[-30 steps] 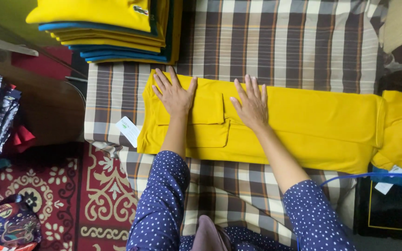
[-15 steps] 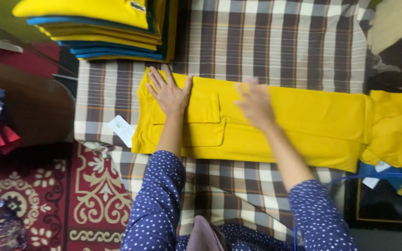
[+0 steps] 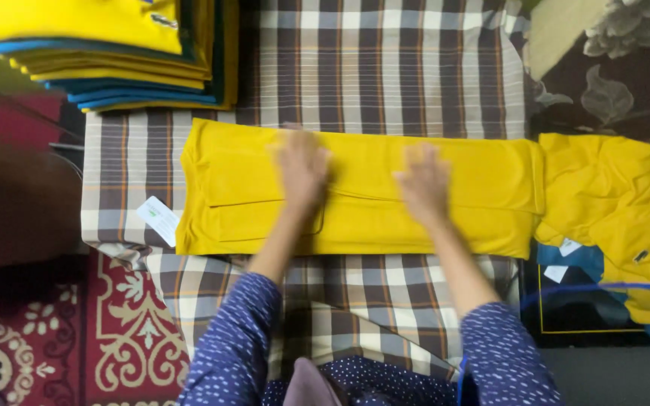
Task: Folding a yellow t-shirt on a table.
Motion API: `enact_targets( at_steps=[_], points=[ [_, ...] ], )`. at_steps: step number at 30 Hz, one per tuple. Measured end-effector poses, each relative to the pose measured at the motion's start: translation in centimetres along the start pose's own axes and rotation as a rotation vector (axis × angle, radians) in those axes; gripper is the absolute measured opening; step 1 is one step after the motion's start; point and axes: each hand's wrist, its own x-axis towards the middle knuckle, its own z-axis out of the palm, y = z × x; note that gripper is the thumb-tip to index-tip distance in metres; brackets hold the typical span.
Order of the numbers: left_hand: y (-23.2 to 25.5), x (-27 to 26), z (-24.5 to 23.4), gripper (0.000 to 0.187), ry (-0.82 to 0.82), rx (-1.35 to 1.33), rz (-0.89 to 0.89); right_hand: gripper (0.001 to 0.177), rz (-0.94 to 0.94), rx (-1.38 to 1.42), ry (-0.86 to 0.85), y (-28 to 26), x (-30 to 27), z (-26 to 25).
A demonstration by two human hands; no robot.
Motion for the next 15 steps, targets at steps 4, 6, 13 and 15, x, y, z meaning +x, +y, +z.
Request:
enact_targets(
  at_steps=[4,6,13,15],
  points=[
    [7.1,-6.2,4.6,0.058,-0.446,0.013,0.351,0.062,-0.434,-0.24,-0.019,-1.2,0.3,0.9],
    [9.1,-6.9,4.4,0.068,-0.53,0.141,0.353,0.057,-0.449,-0.239,-0.039,1.9,1.2,-0.6],
    [10.5,-6.4,2.9,0.067,-0.61,0.278,0.294,0.053,-0.112,-0.103,0.119,18.4,5.9,-4.6],
    [10.7,-6.2,2.8,0.067,-0.592,0.284,0.296,0.051,-0.132,-0.076,0.148,21.6,7.8,-5.7]
  ],
)
